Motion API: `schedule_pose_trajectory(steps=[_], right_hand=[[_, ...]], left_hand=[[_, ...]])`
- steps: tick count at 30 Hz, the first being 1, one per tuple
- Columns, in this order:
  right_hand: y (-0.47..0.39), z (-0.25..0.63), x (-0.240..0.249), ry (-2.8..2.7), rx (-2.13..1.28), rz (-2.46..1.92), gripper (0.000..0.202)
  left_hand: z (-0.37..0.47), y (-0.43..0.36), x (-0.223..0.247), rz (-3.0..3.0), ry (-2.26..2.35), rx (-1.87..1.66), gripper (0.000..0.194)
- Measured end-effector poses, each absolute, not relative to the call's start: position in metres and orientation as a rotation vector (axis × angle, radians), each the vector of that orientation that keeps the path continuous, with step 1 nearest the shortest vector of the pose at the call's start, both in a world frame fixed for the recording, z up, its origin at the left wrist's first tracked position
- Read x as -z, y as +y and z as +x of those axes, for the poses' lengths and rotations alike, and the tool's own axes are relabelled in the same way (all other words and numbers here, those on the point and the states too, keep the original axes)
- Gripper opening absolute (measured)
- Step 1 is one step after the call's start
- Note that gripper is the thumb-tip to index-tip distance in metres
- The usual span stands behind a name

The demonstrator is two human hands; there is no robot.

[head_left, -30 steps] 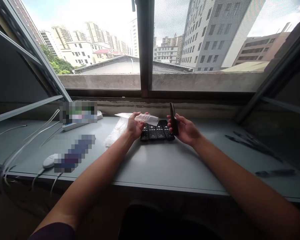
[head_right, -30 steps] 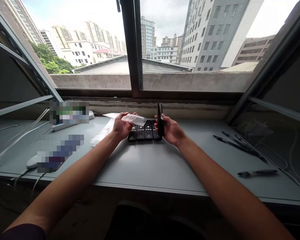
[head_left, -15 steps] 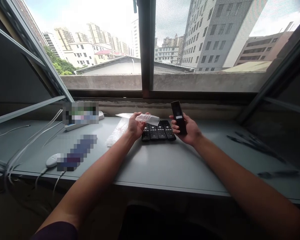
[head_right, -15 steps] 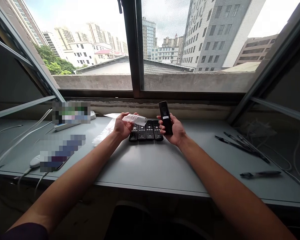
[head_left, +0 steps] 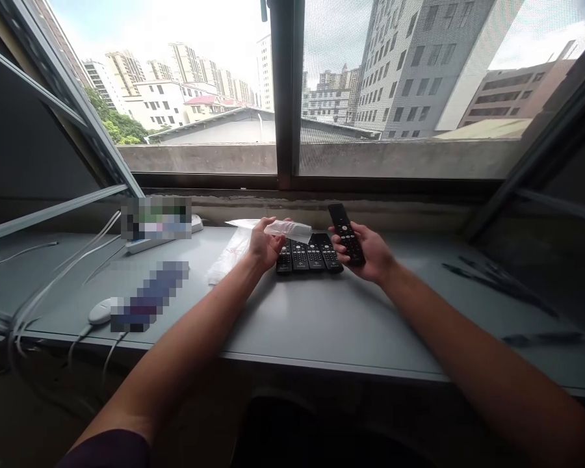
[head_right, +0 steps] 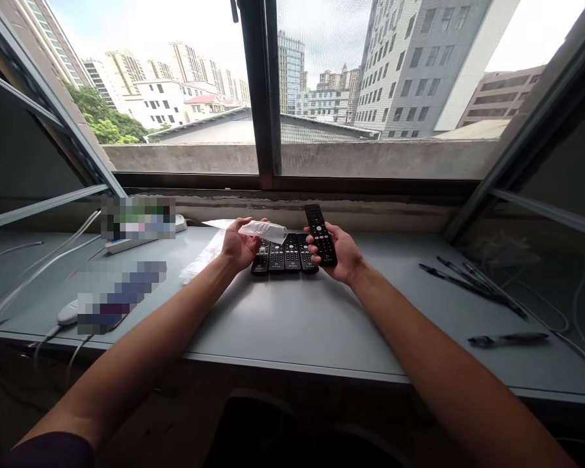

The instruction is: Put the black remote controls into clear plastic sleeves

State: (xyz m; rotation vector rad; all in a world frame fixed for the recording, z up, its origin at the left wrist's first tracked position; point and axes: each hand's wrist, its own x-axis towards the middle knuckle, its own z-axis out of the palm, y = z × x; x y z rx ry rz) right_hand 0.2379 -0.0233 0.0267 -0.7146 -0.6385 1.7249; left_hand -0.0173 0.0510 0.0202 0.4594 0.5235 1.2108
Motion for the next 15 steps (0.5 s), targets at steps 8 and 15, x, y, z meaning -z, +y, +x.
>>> schedule_pose_trajectory(steps=[8,15], right_hand=[[-0.0213,0.24,-0.0264,-0.61,-1.731,-0.754,0.033],[-0.0243,0.239,-0.0299,-0.601,-1.783,-0.784,0.022]], left_hand=[[-0.0177,0.0508,-0.0198,0.445,0.524,-1.226,0.042],[-0.0161,0.047,-0.0236,0.441,0.548,-1.231,0.038]])
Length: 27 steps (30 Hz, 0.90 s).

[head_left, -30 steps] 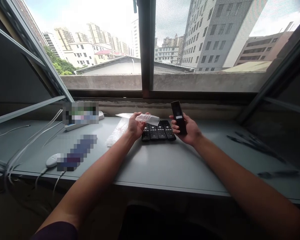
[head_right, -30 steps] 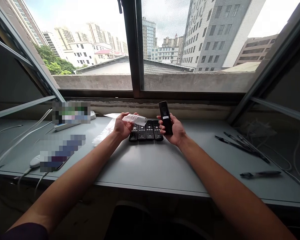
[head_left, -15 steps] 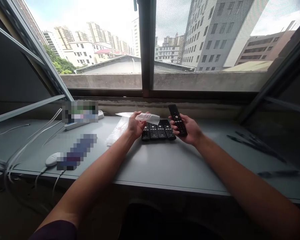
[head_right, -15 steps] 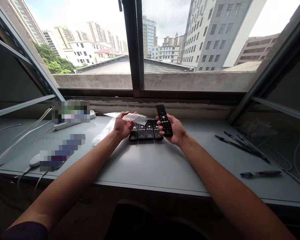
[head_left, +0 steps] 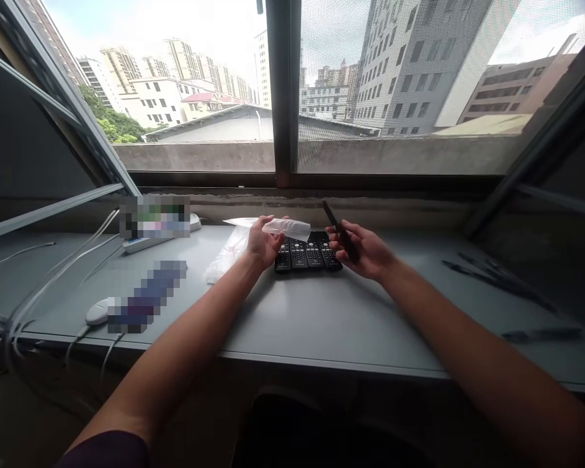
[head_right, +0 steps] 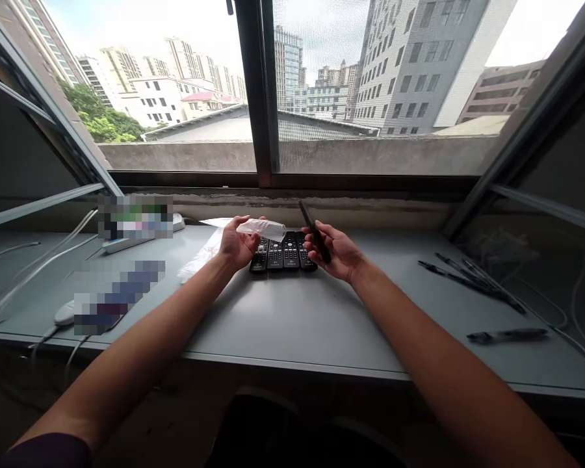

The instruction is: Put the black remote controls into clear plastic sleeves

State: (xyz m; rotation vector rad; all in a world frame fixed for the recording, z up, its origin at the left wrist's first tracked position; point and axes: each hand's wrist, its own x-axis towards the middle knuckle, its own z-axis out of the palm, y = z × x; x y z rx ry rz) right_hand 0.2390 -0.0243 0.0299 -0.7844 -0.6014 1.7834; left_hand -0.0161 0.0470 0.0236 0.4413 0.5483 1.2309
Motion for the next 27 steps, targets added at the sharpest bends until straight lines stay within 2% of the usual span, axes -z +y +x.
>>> schedule_pose_trajectory(steps=[4,9,12,21,27], right_hand=[[-0.0236,0.2384,-0.0243,-0.665,-1.805,-0.823,0.017],[-0.0223,0.2377,-0.0201,-0.7,-1.951,-0.773,0.032],[-0.0237,0.2358,-0.0222,-0.667,-2.0,-0.745,0.034],[-0.025,0.238,-0.0244,-0.595,-1.999,-0.717,0.037],[-0.029,0.2337,-0.0289,-0.614,-1.822,-0.738,0.022]], left_hand=[[-0.0159,0.0455,-0.0253,0.431,0.551,-1.229,0.038],[-0.0175,0.0489,-0.0225,0.437,0.554,-1.217,0.028],[-0.0185,0.0506,-0.0213,0.419,0.576,-1.21,0.024],[-0.0182,0.0477,-0.0226,0.486,0.564,-1.213,0.04],[-0.0185,0.0444,-0.0244,0.488,0.579,-1.215,0.042]])
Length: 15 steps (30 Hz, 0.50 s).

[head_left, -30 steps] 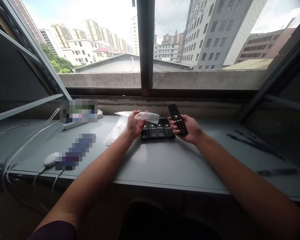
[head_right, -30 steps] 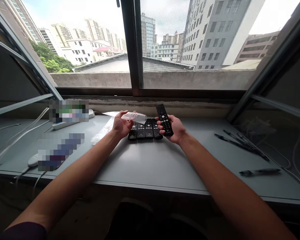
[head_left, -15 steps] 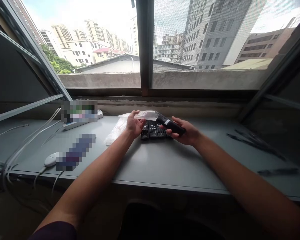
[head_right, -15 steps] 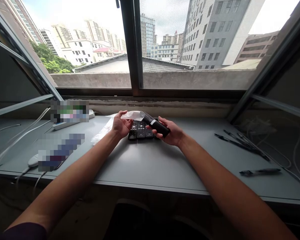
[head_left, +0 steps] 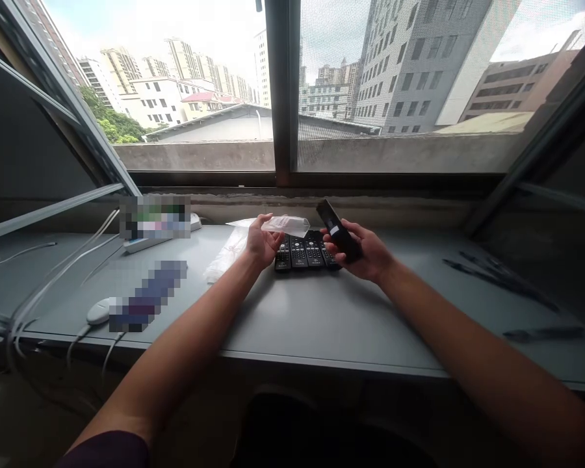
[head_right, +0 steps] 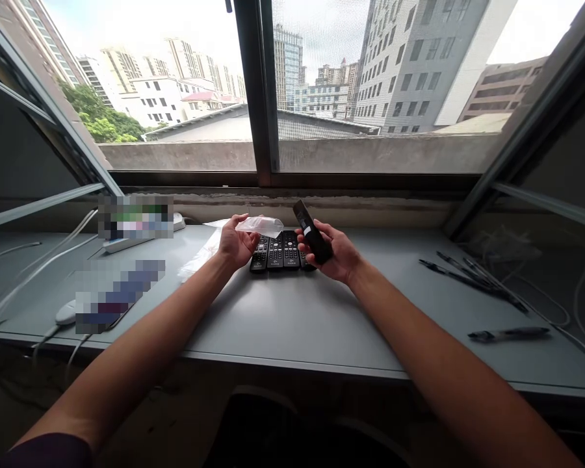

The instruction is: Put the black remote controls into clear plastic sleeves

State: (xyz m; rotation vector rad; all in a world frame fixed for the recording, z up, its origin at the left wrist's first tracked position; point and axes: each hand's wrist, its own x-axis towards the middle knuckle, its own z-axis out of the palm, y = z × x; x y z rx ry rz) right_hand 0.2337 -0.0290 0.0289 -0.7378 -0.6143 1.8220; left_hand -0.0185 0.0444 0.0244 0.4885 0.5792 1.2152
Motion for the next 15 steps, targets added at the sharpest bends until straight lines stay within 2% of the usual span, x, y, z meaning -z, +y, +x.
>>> schedule_pose_trajectory(steps=[4,11,15], right_hand=[[-0.0255,0.2327,-0.0286,-0.596,-1.693,-0.804,0.006],[-0.0193,0.2384,-0.0249,-0.512,-1.765,-0.833,0.037],[-0.0217,0.2392,-0.0261,-0.586,-1.79,-0.75,0.04]], left_hand=[[-0.0182,0.0446,-0.0242,0.504,0.585,-1.213,0.042],[-0.0178,0.0462,-0.0228,0.519,0.598,-1.215,0.039],[-0.0177,0.0462,-0.0229,0.516,0.608,-1.209,0.039]])
